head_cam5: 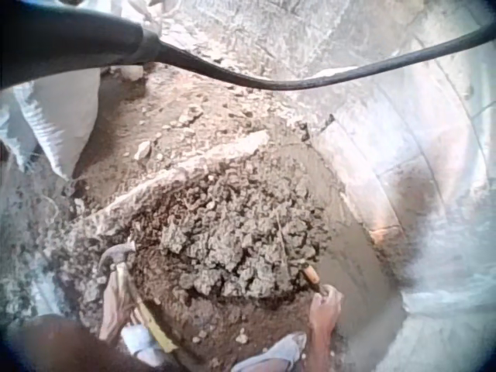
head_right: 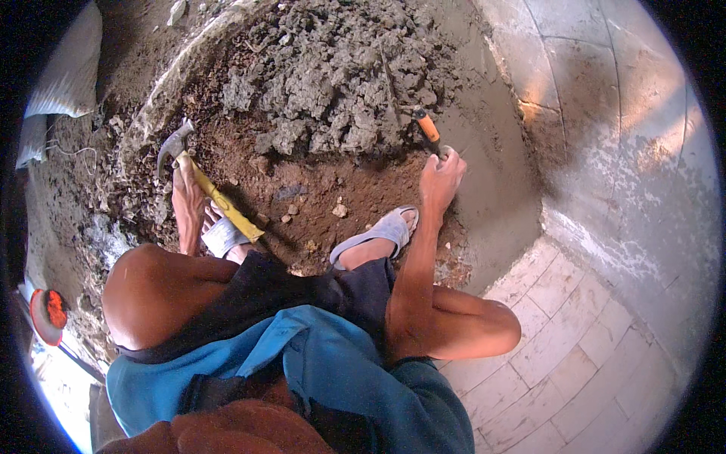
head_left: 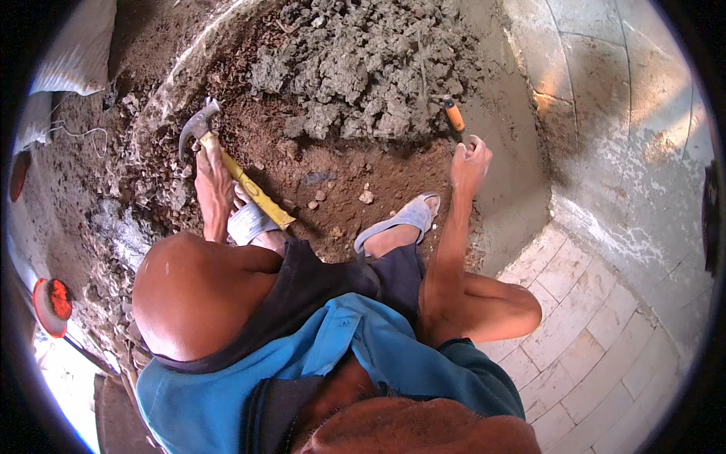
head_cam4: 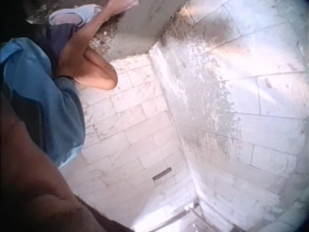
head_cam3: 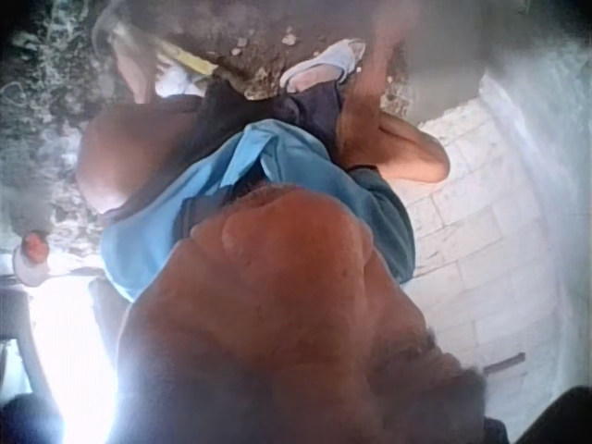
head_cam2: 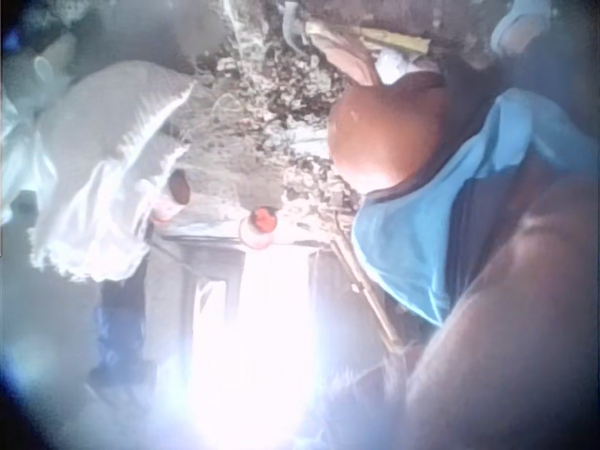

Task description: The person uses a hammer and a chisel to break up a pile of concrete on the ground. They repeatedly position the chisel on the concrete and strike it with the hammer to chip away at the material.

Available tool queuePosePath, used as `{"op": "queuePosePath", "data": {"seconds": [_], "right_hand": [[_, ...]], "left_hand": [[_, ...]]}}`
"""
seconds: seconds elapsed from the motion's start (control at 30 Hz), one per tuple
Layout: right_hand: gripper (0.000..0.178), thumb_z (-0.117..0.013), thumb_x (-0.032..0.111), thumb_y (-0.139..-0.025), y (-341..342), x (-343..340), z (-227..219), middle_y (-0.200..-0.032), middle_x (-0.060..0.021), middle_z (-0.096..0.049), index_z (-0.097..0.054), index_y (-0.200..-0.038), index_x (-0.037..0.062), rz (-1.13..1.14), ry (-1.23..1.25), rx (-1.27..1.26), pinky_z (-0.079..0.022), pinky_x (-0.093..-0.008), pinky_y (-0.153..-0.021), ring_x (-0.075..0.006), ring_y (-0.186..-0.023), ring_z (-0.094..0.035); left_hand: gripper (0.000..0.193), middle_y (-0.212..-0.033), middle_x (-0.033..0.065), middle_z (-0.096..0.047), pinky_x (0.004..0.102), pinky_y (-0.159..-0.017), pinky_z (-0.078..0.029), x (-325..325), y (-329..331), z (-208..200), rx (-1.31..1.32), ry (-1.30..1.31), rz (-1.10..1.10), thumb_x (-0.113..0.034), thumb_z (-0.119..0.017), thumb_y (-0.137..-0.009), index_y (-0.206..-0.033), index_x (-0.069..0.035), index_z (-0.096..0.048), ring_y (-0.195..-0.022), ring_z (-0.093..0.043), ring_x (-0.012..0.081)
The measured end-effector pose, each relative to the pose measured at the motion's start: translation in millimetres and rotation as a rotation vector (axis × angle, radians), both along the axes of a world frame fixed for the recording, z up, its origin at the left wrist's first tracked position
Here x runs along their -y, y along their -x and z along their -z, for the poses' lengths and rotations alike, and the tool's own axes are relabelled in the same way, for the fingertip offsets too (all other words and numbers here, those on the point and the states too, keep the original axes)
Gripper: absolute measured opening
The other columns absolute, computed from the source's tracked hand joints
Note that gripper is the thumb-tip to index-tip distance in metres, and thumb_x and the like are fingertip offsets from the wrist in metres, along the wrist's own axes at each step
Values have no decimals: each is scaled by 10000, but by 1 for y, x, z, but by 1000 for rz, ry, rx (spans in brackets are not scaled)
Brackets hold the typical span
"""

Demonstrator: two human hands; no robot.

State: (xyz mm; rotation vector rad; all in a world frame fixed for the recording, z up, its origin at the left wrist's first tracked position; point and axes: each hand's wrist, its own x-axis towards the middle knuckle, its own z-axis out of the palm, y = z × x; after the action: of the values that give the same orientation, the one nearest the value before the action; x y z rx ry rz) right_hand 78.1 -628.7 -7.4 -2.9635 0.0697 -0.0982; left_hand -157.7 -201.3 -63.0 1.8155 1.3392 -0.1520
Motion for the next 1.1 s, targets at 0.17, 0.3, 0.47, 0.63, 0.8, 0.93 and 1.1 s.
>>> {"op": "queuePosePath", "data": {"seconds": [0.17, 0.3, 0.47, 0.63, 0.8, 0.93, 1.1], "right_hand": [[467, -614, 208, -862, -33, -3, 17, -1196, -209, -508, -512, -1265, -4, -307, 178, 48, -387, -486, -980, -365, -1177, -455], [320, -607, 210, -894, -18, -77, -17, -1170, -193, -529, -574, -1121, -13, -66, 35, 114, -423, -450, -924, -350, -1140, -482], [272, -580, 302, -944, 77, -219, -16, -921, -165, -641, -643, -1019, 48, -698, -273, -331, -499, -448, -724, -358, -823, -634], [451, -549, 414, -933, 160, -273, 70, -1047, -227, -602, -584, -1149, 20, -1063, -143, -504, -520, -482, -771, -400, -989, -594], [459, -516, 424, -929, 152, -277, 30, -930, -236, -664, -576, -1090, -2, -733, -232, -824, -516, -491, -719, -414, -885, -656], [423, -491, 438, -941, 137, -256, 19, -710, -126, -624, -567, -954, 22, -543, -555, -737, -460, -410, -508, -303, -572, -594], [421, -434, 488, -985, 128, -259, -35, -552, 30, -411, -450, -766, 129, 9, -1066, -893, -307, -288, -351, -101, -404, -354]], "left_hand": [[277, -805, 118, -588, 373, -599, -449, -40, 64, -41, -141, 8, -2, -290, -587, -939, -1059, -41, -596, -647, -567, 240], [222, -849, 123, -606, 373, -616, -459, -61, 91, -83, -152, 35, -106, -225, -597, -939, -1080, -55, -614, -669, -580, 251], [293, -1089, 109, -638, 253, -699, -501, -37, 55, -123, 432, 137, -367, -198, -512, -992, -1245, -51, -518, -862, -570, 118], [321, -969, 77, -688, 322, -686, -531, -17, -5, -128, 730, 615, -156, -347, -600, -959, -1084, -58, -536, -813, -629, 142], [300, -947, 74, -701, 301, -656, -515, -33, -47, -145, 838, 454, 318, -328, -551, -978, -1036, -33, -552, -783, -630, 150], [329, -980, 115, -707, 318, -698, -539, -42, -112, -179, 1044, 503, 504, -340, -480, -1003, -1094, -25, -504, -831, -648, 187], [316, -946, 175, -688, 326, -656, -607, -58, -187, -217, 1216, 586, 609, -278, -432, -1019, -1049, 32, -486, -773, -677, 236]]}}
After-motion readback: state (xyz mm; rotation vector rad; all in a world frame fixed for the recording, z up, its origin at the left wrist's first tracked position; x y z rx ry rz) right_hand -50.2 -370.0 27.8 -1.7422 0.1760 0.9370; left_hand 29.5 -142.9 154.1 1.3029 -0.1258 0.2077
